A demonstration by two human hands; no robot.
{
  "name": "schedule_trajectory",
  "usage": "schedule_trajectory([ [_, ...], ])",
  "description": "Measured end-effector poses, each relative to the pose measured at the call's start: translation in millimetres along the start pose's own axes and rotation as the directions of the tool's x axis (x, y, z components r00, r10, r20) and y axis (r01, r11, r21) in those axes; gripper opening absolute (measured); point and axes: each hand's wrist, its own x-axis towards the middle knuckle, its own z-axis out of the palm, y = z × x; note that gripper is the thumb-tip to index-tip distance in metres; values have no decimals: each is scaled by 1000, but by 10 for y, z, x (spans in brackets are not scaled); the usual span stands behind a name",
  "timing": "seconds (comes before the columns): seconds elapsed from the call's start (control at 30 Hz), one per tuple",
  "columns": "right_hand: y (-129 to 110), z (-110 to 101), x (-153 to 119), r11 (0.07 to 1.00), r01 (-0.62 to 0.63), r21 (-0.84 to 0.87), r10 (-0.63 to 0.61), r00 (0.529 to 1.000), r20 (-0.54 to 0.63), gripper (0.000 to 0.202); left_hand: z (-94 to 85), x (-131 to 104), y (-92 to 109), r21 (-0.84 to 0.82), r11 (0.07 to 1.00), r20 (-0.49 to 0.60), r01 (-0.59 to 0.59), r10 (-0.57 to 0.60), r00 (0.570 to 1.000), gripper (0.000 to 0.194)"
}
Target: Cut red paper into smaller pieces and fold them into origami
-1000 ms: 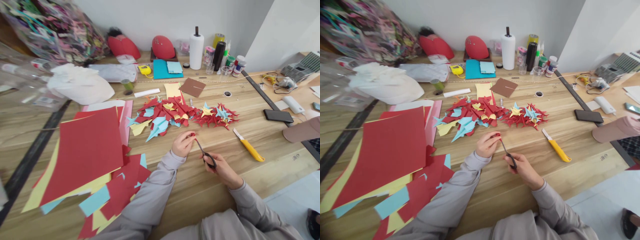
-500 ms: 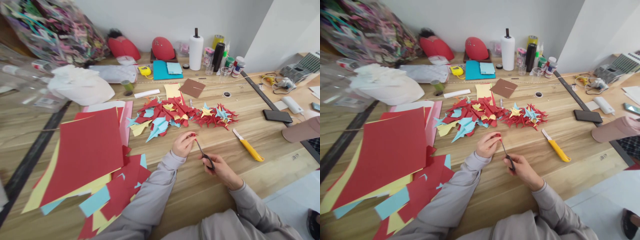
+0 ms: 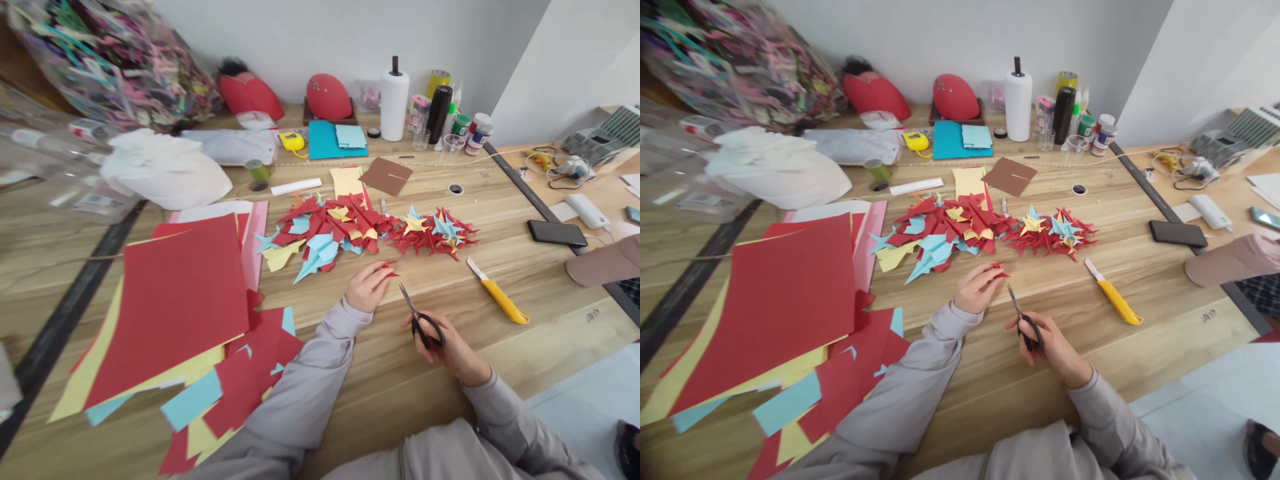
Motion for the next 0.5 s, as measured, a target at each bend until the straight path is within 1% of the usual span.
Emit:
schedule_trajectory([
  [0.13,-25,40,33,999,-16,-45,17,999,31,47,17,-31,-17,-47,995,85,88,-84,993,14],
  [0.27,-29,50,64,999,2,-39,-1,1000,18,45,31,-61,-32,-101,981,65,164,-158,985,13],
  [0.37,-24,49,76,999,1,-45,0,1000,19,46,29,-61,-34,-129,972,93,198,-187,978,7],
  [0.5,-29,61,81,999,-14,-39,15,1000,19,48,8,-32,-20,-149,965,100,216,-203,974,13],
])
